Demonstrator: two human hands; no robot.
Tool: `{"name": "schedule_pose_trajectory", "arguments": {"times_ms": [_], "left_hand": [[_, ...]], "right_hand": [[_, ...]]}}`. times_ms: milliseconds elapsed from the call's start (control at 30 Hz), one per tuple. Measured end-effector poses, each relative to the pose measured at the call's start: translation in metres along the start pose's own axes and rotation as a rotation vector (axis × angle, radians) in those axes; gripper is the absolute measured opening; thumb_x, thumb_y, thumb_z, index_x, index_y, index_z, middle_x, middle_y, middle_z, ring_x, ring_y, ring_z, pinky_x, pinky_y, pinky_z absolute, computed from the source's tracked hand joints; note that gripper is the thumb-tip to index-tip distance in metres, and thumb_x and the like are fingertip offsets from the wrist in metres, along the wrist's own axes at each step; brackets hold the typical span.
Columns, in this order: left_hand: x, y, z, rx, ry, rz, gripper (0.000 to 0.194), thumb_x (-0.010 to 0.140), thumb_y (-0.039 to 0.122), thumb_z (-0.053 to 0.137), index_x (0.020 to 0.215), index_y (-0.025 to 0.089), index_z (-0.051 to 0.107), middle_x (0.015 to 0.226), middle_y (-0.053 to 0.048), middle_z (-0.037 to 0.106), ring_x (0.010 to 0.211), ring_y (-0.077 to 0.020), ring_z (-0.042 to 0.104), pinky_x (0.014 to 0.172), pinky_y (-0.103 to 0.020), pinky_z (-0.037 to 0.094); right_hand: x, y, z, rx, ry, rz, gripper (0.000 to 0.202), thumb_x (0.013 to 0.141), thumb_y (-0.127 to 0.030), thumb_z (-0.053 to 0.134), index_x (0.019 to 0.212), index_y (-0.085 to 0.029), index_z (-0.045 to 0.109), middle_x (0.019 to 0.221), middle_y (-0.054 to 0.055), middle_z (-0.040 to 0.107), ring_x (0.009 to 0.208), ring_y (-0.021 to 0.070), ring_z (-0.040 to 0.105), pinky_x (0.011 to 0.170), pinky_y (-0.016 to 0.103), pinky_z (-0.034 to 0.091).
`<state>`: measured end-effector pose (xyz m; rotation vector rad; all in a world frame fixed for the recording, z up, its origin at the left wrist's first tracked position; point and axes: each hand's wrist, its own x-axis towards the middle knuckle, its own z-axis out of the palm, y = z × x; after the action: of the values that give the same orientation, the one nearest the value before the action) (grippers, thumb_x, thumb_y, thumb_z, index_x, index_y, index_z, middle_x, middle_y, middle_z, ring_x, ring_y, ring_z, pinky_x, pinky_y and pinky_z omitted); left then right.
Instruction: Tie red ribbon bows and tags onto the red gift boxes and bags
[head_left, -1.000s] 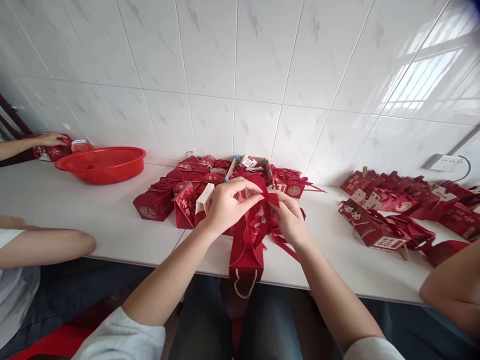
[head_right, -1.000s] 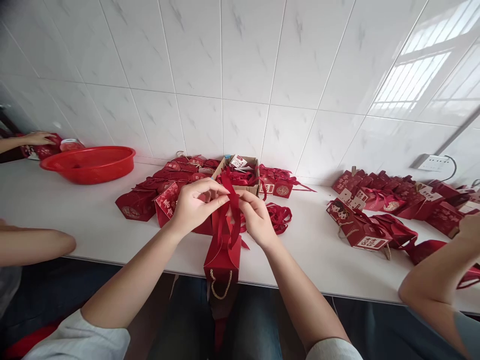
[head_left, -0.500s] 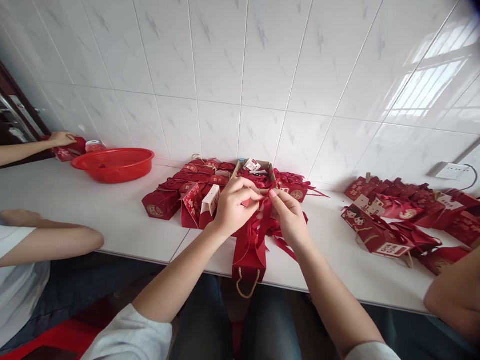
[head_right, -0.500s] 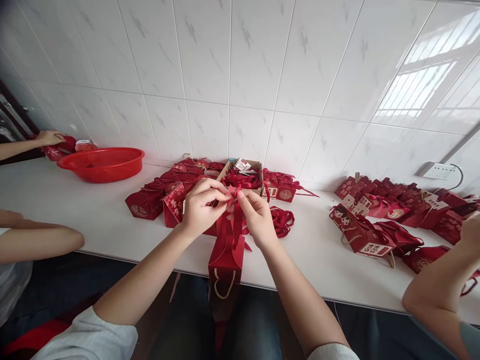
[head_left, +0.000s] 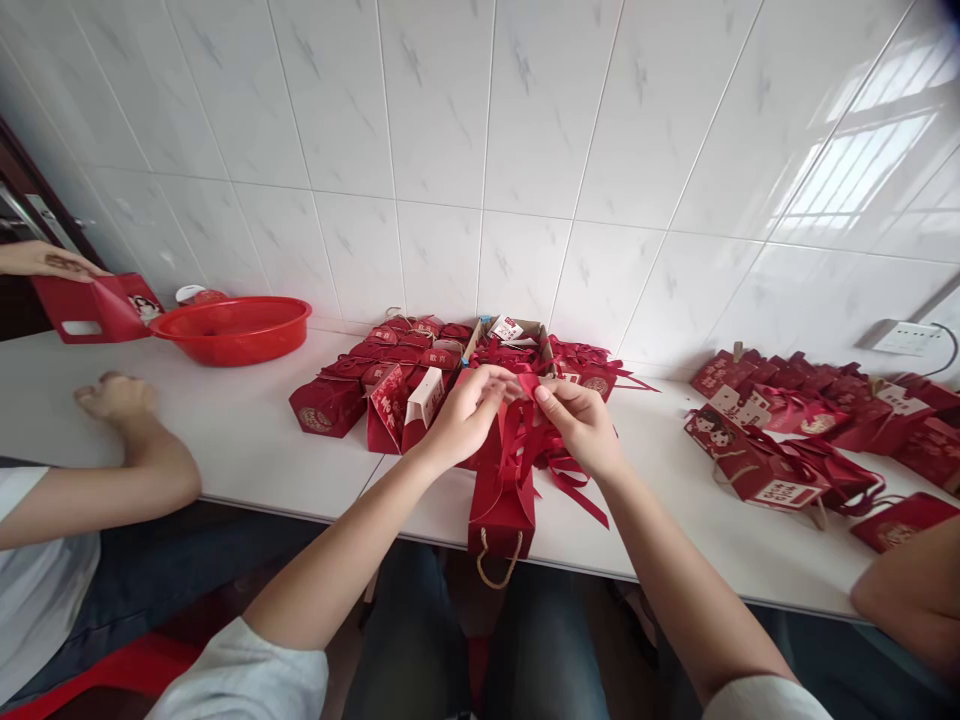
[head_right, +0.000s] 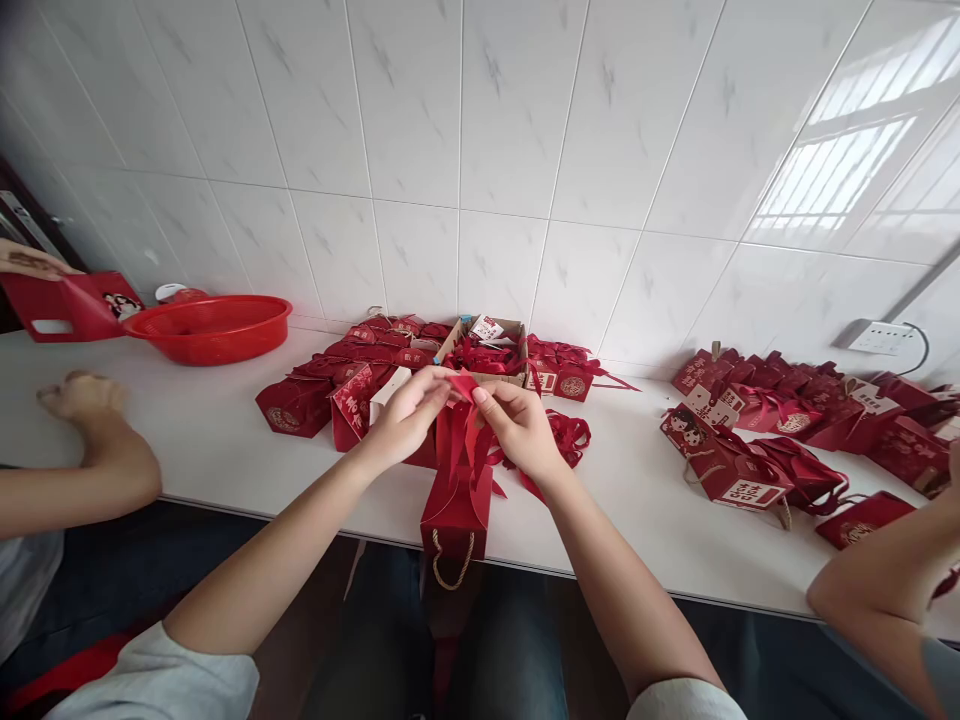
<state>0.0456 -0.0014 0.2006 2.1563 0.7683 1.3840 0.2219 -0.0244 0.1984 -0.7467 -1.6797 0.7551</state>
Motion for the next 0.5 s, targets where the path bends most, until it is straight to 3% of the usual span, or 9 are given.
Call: {"name": "schedule_pose_trajectory", "arguments": {"times_ms": [133, 267, 400, 500], "left_hand": [[0.003, -0.009, 0.002, -0.127, -0.099, -0.204, 0.019, 0.093, 0.029, 0.049, 0.095, 0.018, 0.065, 0.095, -0.005, 0.068, 0.092, -0.0192, 0.064, 0.082, -0.030, 0.050], [0.002, -0.015, 0.004, -0.269, -0.085, -0.339, 0.024, 0.094, 0.034, 0.047, 0.110, 0.019, 0.056, 0.092, -0.004, 0.065, 0.074, -0.0141, 0.063, 0.071, -0.027, 0.051], [0.004, -0.023, 0.004, -0.378, -0.163, -0.450, 0.025, 0.088, 0.028, 0.056, 0.111, 0.018, 0.057, 0.079, -0.002, 0.062, 0.051, -0.0084, 0.054, 0.054, -0.025, 0.048], [0.007, -0.027, 0.003, -0.433, -0.228, -0.491, 0.019, 0.086, 0.023, 0.055, 0.102, 0.017, 0.063, 0.070, -0.001, 0.060, 0.048, -0.0092, 0.055, 0.049, -0.024, 0.047]], "right_hand": [[0.003, 0.003, -0.009, -0.245, -0.122, -0.183, 0.023, 0.093, -0.035, 0.053, 0.089, -0.020, 0.071, 0.079, 0.004, 0.069, 0.074, 0.0170, 0.062, 0.068, 0.030, 0.050], [0.007, 0.007, -0.019, -0.459, -0.183, -0.341, 0.019, 0.092, -0.029, 0.056, 0.093, -0.022, 0.073, 0.093, 0.007, 0.074, 0.095, 0.0236, 0.064, 0.087, 0.041, 0.049], [0.009, 0.010, -0.022, -0.604, -0.179, -0.402, 0.021, 0.091, -0.021, 0.054, 0.096, -0.022, 0.074, 0.098, 0.008, 0.075, 0.108, 0.0282, 0.060, 0.093, 0.048, 0.044], [0.010, 0.011, -0.021, -0.618, -0.172, -0.393, 0.022, 0.091, -0.021, 0.053, 0.096, -0.025, 0.075, 0.106, 0.006, 0.074, 0.115, 0.0280, 0.057, 0.097, 0.048, 0.042]]}}
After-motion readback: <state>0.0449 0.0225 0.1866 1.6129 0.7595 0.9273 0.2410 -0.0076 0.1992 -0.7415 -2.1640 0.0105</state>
